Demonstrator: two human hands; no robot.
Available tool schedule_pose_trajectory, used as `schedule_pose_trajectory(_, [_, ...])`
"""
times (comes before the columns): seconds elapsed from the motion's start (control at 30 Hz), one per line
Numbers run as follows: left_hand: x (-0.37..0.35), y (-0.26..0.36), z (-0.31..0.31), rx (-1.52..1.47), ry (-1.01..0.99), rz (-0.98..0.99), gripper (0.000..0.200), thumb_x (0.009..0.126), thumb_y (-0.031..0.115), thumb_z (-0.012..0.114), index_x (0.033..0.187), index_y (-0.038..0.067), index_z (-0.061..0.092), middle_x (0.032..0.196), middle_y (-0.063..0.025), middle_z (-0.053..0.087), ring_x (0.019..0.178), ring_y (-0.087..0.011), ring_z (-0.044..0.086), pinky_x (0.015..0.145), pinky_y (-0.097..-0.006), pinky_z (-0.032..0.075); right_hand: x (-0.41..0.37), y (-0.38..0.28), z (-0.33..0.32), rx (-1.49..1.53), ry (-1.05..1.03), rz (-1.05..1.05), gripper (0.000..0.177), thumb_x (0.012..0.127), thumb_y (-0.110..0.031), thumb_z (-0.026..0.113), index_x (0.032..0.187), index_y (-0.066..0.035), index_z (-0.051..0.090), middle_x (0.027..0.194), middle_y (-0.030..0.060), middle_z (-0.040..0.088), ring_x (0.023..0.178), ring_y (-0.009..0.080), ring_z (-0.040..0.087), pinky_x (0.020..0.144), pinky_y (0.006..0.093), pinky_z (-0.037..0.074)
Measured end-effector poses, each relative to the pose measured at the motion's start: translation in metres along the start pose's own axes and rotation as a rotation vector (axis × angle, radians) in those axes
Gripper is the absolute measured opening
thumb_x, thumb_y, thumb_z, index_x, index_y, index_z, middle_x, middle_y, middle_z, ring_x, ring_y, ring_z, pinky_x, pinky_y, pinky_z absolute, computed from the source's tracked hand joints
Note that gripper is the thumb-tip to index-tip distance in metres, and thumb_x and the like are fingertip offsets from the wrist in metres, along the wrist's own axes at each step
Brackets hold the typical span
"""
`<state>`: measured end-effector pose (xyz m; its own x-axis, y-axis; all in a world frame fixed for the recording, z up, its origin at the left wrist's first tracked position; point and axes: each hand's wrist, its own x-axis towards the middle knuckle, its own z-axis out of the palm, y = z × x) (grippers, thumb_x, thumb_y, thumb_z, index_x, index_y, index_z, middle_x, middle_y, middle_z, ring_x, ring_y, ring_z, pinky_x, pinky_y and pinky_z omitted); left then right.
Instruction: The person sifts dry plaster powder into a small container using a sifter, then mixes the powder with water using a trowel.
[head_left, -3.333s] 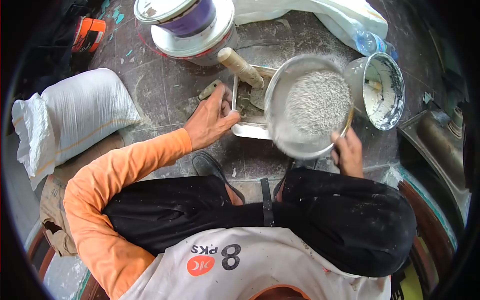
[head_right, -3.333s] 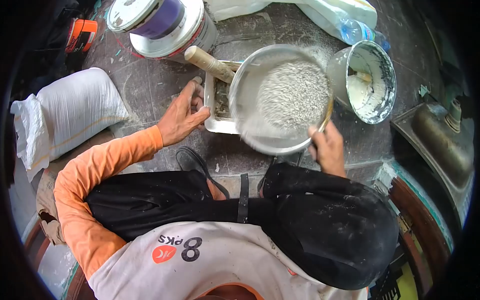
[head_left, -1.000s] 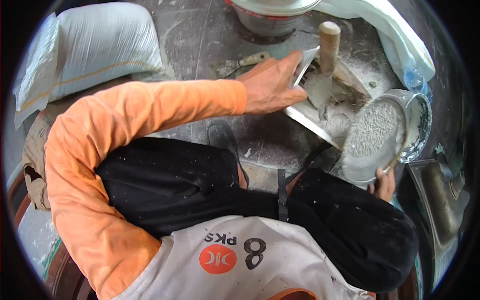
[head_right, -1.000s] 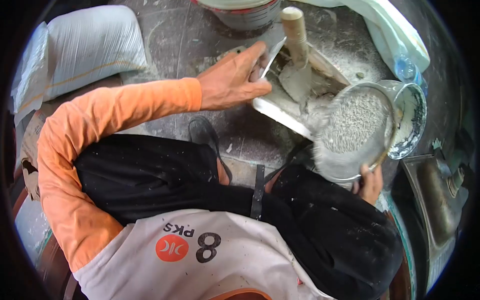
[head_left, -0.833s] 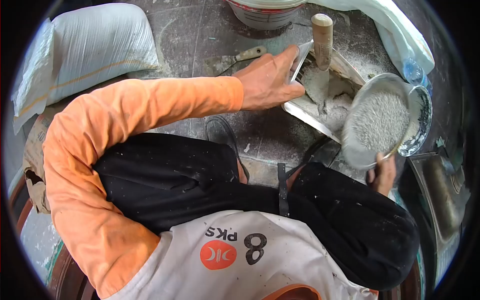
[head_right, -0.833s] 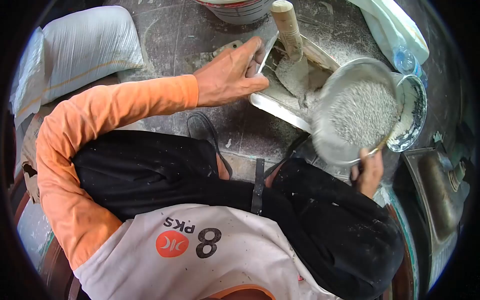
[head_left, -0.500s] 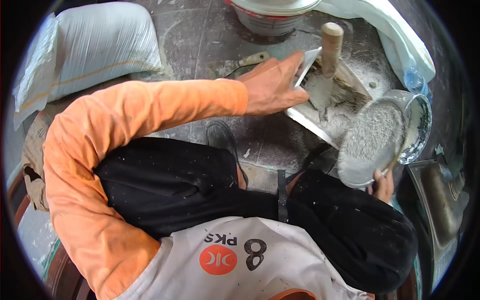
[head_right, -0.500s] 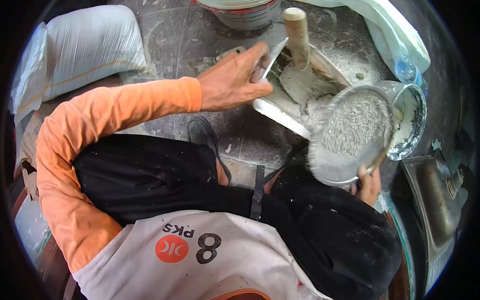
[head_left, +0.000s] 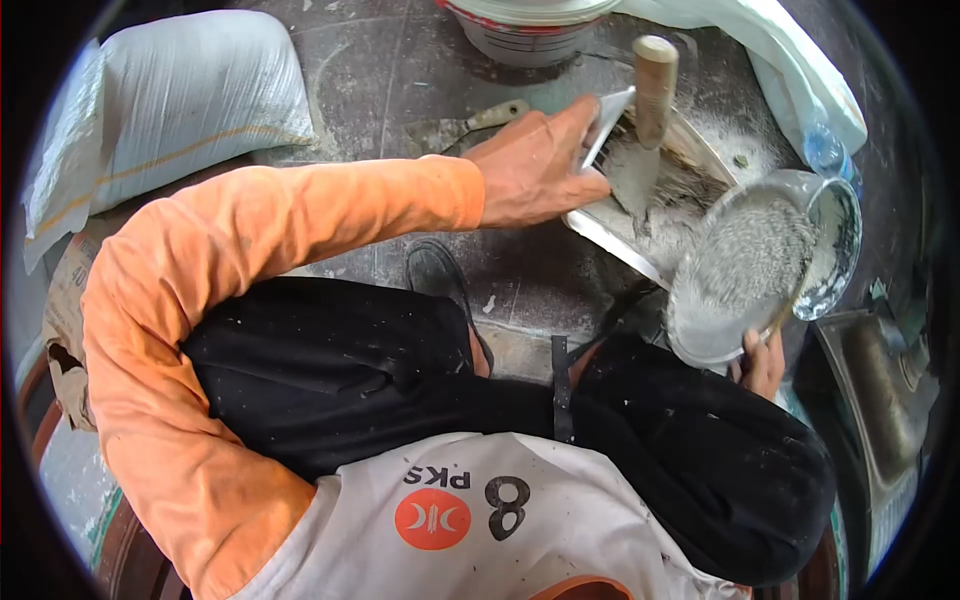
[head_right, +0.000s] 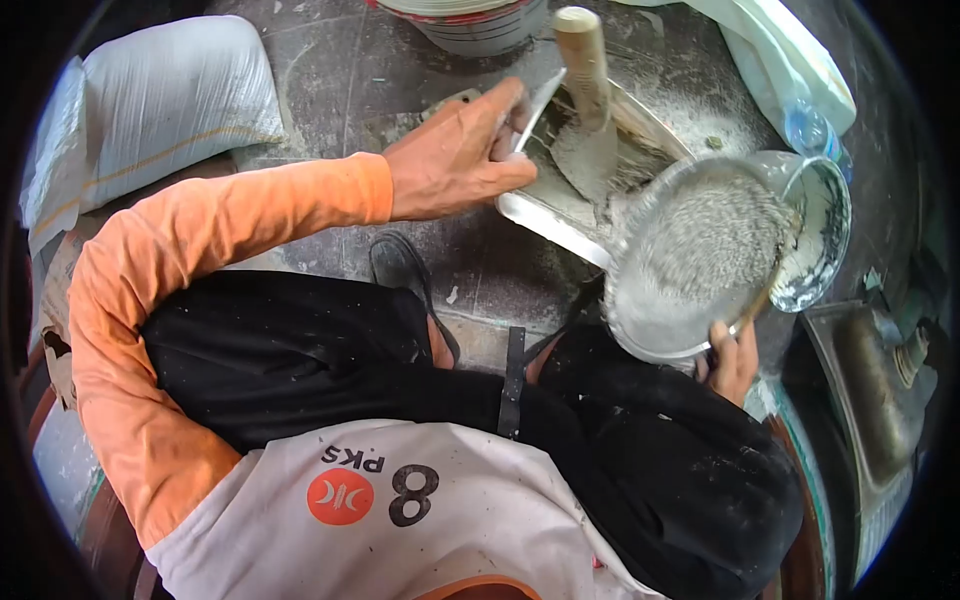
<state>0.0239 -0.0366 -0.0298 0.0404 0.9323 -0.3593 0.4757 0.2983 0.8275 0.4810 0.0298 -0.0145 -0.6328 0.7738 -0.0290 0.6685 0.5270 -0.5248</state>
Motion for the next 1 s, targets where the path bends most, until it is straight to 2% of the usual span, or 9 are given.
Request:
schedule_pose_trajectory(0.07, [-0.011, -0.004, 0.005, -0.008, 0.012, -0.012, 0.039, 0.095, 0.023, 0.071, 0.115, -0.001, 0.048, 0.075, -0.0170, 0.059, 0.067, -0.0313, 0.062, 0.065, -0.0469, 0.051, 0.014, -0.036, -0.021, 0.836, 0.134, 0.951, 0.055, 0.104, -0.020, 0.063, 0.155, -0.002, 0.054, 0.136, 0.0021, 0.067, 0.117, 0.0090, 0.060, 0.089, 0.0246, 0.050])
schedule_pose_trajectory(0.23, [0.001, 0.005, 0.003, -0.009, 0.001, -0.011, 0.038, 0.095, 0.022, 0.071, 0.114, -0.001, 0.048, 0.075, -0.0177, 0.059, 0.067, -0.0319, 0.062, 0.066, -0.0471, 0.051, 0.012, -0.052, -0.003, 0.715, 0.009, 0.836, 0.059, 0.102, -0.027, 0.066, 0.157, -0.008, 0.054, 0.132, -0.0021, 0.065, 0.109, 0.0072, 0.056, 0.082, 0.0232, 0.045])
schedule_pose_trajectory(0.27, [0.001, 0.005, -0.001, 0.008, -0.010, -0.029, 0.037, 0.095, 0.022, 0.071, 0.114, 0.000, 0.048, 0.077, -0.0178, 0.059, 0.068, -0.0313, 0.062, 0.067, -0.0472, 0.051, -0.006, -0.005, -0.004, 0.698, -0.003, 0.797, 0.053, 0.104, -0.021, 0.063, 0.156, -0.010, 0.055, 0.121, -0.0008, 0.070, 0.092, 0.0051, 0.061, 0.069, 0.0188, 0.040])
schedule_pose_trajectory(0.33, [-0.005, 0.000, 0.004, -0.013, -0.014, -0.040, 0.038, 0.095, 0.022, 0.071, 0.114, 0.000, 0.048, 0.078, -0.0167, 0.058, 0.069, -0.0293, 0.060, 0.066, -0.0471, 0.050, -0.003, -0.016, -0.030, 0.613, 0.021, 1.057, 0.057, 0.102, -0.026, 0.065, 0.155, -0.006, 0.056, 0.134, 0.0003, 0.066, 0.114, 0.0080, 0.057, 0.086, 0.0247, 0.046])
schedule_pose_trajectory(0.47, [-0.002, -0.003, 0.005, -0.062, -0.014, -0.034, 0.040, 0.095, 0.022, 0.072, 0.114, -0.001, 0.046, 0.075, -0.0153, 0.055, 0.067, -0.0291, 0.057, 0.066, -0.0476, 0.049, 0.009, -0.016, -0.056, 0.739, 0.220, 0.870, 0.050, 0.102, -0.026, 0.066, 0.147, -0.007, 0.061, 0.117, -0.0023, 0.069, 0.091, 0.0051, 0.058, 0.067, 0.0218, 0.044])
schedule_pose_trajectory(0.5, [-0.001, -0.004, 0.004, -0.022, -0.006, -0.035, 0.039, 0.095, 0.022, 0.072, 0.113, -0.001, 0.046, 0.074, -0.0147, 0.055, 0.066, -0.0279, 0.056, 0.065, -0.0469, 0.049, 0.007, -0.009, -0.061, 0.861, 0.163, 0.819, 0.058, 0.105, -0.025, 0.063, 0.158, -0.006, 0.051, 0.130, 0.0017, 0.070, 0.091, 0.0055, 0.065, 0.066, 0.0232, 0.047])
schedule_pose_trajectory(0.6, [0.001, -0.003, 0.006, 0.004, 0.001, -0.030, 0.038, 0.094, 0.022, 0.072, 0.112, -0.001, 0.047, 0.072, -0.0136, 0.054, 0.065, -0.0260, 0.055, 0.064, -0.0457, 0.048, 0.013, -0.025, -0.034, 0.680, 0.098, 0.983, 0.055, 0.106, -0.023, 0.061, 0.155, -0.002, 0.051, 0.124, 0.0013, 0.069, 0.088, 0.0045, 0.063, 0.060, 0.0214, 0.044])
schedule_pose_trajectory(0.63, [0.002, -0.003, 0.005, 0.002, 0.004, -0.022, 0.037, 0.094, 0.022, 0.072, 0.111, -0.001, 0.047, 0.070, -0.0133, 0.053, 0.064, -0.0254, 0.055, 0.064, -0.0452, 0.048, 0.016, -0.041, -0.008, 0.780, 0.231, 0.831, 0.049, 0.105, -0.022, 0.060, 0.150, -0.005, 0.054, 0.105, -0.0038, 0.066, 0.067, 0.0012, 0.053, 0.048, 0.0179, 0.030])
schedule_pose_trajectory(1.0, [-0.002, -0.004, 0.003, 0.019, 0.015, -0.034, 0.037, 0.095, 0.023, 0.071, 0.112, 0.000, 0.048, 0.075, -0.0141, 0.055, 0.068, -0.0254, 0.056, 0.065, -0.0441, 0.048, 0.022, -0.034, 0.006, 0.881, 0.214, 0.857, 0.044, 0.104, -0.022, 0.062, 0.145, -0.007, 0.056, 0.089, -0.0067, 0.058, 0.056, 0.0015, 0.040, 0.046, 0.0200, 0.029])
